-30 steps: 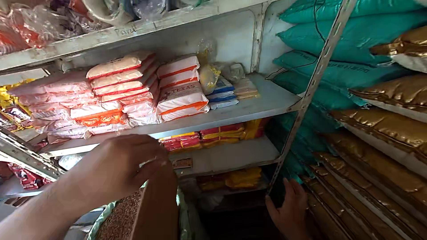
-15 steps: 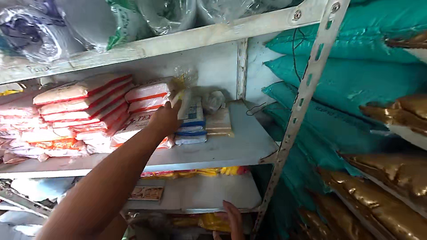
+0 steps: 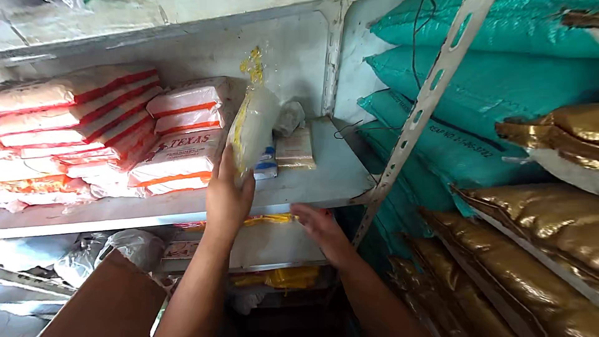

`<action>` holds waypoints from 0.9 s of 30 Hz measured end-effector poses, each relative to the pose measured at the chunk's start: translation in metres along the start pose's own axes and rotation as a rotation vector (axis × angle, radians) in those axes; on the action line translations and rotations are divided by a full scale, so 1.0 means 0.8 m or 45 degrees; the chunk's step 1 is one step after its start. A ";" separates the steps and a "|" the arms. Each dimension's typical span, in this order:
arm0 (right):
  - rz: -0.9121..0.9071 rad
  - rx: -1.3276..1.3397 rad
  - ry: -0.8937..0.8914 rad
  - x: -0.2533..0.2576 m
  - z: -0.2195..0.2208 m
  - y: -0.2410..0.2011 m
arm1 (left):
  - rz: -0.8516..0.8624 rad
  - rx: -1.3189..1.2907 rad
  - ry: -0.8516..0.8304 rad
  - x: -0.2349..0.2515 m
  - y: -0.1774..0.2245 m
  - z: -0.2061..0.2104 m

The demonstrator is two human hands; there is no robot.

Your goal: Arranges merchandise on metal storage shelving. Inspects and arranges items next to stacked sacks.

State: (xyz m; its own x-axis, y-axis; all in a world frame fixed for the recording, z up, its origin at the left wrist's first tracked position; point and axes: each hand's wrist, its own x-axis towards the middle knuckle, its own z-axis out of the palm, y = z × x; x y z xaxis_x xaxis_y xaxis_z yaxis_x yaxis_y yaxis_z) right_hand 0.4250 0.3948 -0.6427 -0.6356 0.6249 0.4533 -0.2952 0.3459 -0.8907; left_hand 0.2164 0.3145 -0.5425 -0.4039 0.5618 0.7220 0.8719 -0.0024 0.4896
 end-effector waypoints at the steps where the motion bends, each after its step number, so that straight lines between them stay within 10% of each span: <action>1: 0.060 0.092 -0.022 0.021 -0.003 -0.014 | 0.054 -0.133 0.072 -0.030 -0.006 0.006; 5: 0.095 0.269 0.138 0.076 -0.017 -0.038 | 0.249 -0.517 0.330 -0.142 -0.036 0.064; 10: 0.114 0.300 0.217 0.082 -0.042 -0.054 | 0.220 -0.721 -0.039 -0.238 -0.069 0.115; 19: 0.122 -0.491 0.273 -0.008 0.003 -0.034 | -0.196 -1.155 -0.283 -0.176 -0.003 0.086; 27: 0.547 -0.834 -0.521 -0.068 0.070 0.029 | -0.582 -1.264 -0.241 -0.186 0.014 0.031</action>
State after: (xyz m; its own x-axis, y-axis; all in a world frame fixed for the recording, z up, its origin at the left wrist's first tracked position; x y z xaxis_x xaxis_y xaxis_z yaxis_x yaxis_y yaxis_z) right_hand 0.4127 0.3295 -0.6901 -0.8401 0.5371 -0.0758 0.4161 0.5486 -0.7252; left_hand 0.2930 0.2513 -0.6569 -0.5084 0.7961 0.3282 0.0079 -0.3768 0.9263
